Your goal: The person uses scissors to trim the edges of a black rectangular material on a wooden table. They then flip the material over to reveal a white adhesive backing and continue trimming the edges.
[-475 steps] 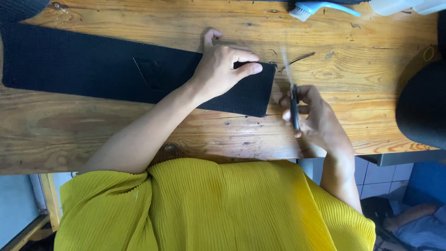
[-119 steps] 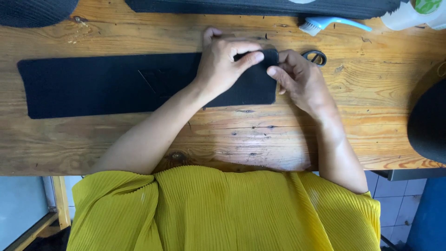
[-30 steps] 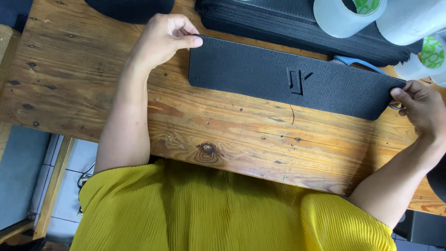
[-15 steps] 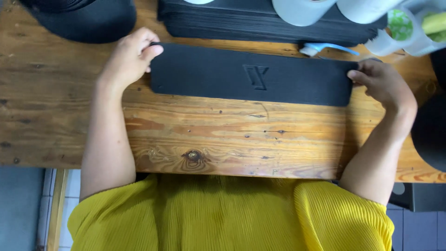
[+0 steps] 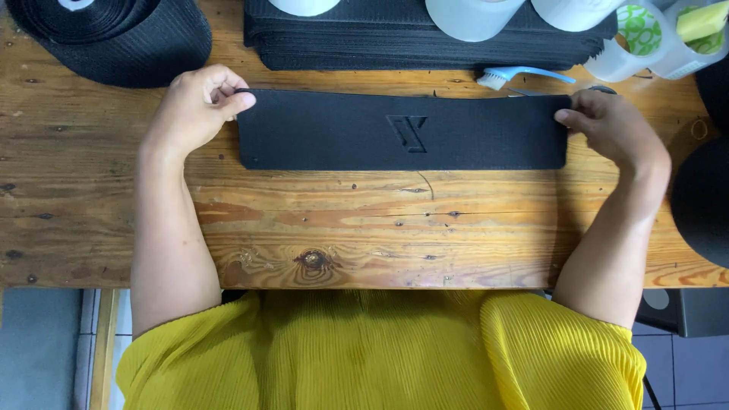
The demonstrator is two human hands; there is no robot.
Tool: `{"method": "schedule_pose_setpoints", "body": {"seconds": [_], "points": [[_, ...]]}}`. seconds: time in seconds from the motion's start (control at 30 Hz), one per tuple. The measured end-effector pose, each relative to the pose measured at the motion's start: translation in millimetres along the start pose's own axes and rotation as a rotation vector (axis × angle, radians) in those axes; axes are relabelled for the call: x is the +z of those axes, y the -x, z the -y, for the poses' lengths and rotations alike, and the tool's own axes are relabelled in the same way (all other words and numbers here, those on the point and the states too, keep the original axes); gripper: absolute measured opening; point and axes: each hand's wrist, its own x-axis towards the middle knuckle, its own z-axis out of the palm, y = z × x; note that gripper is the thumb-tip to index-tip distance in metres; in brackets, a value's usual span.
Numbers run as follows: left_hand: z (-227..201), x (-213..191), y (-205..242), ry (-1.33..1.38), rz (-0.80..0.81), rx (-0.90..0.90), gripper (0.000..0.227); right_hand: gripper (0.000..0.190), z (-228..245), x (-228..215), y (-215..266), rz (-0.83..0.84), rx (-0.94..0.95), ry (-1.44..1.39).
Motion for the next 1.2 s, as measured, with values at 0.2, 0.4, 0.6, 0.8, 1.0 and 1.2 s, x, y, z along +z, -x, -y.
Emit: {"method": "schedule_pose_setpoints", "body": {"seconds": [0.2, 0.4, 0.6, 0.8, 1.0, 1.2], "points": [[-25, -10, 7, 0.167, 0.056, -0.027, 0.007, 0.029, 7, -19, 27, -0.048, -0.008, -0.004], [-9, -1, 3, -0.077, 0.007, -0.02, 0.011, 0.029, 21, -11, 21, 0.027, 0.013, 0.005], [-4, 1, 6, -0.237, -0.047, 0.017, 0.014, 0.02, -4, -11, 13, 0.033, -0.122, -0.14], [5, -1, 1, 0.203, -0.001, -0.036, 0.009, 0.021, -18, -14, 7, 0.005, -0.087, -0.115], [-14, -8, 7, 0.308, -0.02, -0.033, 0.01, 0.022, -17, -15, 10, 0.0, -0.039, -0.1], [-7, -11, 9, 0.392, 0.056, 0.006, 0.01, 0.026, -42, -14, -3, 0.015, -0.037, -0.113]]}}
